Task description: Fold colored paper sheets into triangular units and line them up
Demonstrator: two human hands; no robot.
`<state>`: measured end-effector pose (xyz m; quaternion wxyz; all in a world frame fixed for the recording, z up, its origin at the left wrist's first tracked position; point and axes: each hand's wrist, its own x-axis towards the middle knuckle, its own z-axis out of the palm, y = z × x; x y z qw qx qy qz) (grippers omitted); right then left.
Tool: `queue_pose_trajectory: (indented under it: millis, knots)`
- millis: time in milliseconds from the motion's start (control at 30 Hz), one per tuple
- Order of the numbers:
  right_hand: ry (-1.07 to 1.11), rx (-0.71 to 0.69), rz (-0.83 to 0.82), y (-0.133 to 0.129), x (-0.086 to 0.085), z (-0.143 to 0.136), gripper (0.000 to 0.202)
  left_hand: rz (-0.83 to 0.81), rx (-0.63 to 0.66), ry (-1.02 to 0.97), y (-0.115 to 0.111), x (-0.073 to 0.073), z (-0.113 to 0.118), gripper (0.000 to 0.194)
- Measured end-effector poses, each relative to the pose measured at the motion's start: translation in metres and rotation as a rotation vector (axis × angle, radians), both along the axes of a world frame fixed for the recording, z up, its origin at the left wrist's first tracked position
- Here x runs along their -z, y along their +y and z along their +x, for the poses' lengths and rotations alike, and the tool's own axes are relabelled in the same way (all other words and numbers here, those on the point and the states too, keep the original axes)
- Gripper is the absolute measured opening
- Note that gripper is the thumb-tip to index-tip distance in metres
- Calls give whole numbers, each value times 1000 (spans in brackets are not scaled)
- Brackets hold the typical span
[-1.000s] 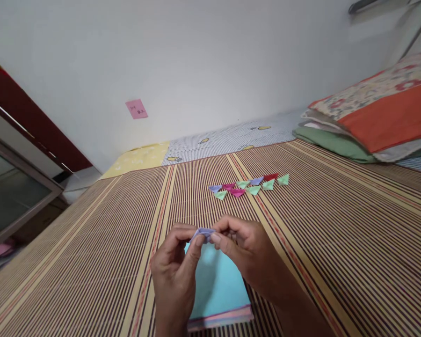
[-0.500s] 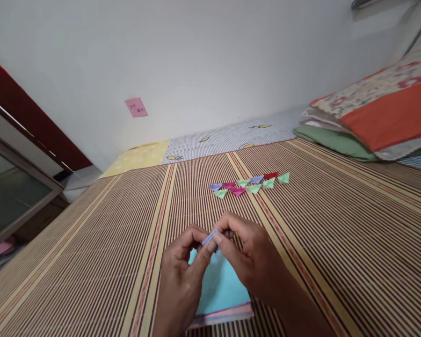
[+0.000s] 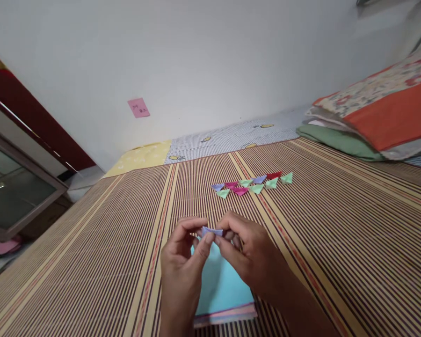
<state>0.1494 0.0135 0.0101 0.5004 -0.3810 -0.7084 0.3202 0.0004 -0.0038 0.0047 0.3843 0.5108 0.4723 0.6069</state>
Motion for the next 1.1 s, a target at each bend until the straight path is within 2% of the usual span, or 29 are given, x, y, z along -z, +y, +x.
queue_pose_trajectory:
  millis: [100, 200, 333, 467, 600, 700, 900, 1100]
  knots:
    - [-66, -45, -31, 1, 2, 6, 11, 64, 7, 268, -3, -6, -10, 4]
    - [-21, -48, -103, 1, 0, 9, 12, 68, 14, 324, -5, -8, -15, 12]
    - [-18, -6, -20, 2, -2, 9, 13, -52, 45, 250, -5, -4, -11, 13]
    - [-49, 40, 127, 3, 2, 4, 13, -205, 104, 11, -2, 0, -4, 22]
    - [-54, 87, 225, 4, 6, -3, 19, -193, 94, -244, 1, 2, 2, 13]
    - [52, 73, 171, 3, 4, -6, 18, -132, 101, -346, 3, 4, 4, 9]
    - [312, -40, -142, -2, 1, -7, 7, -55, 42, -327, 3, 8, 1, 9]
    - [367, -33, -130, -2, -1, -7, 11, -3, 35, -257, -1, 5, 3, 12]
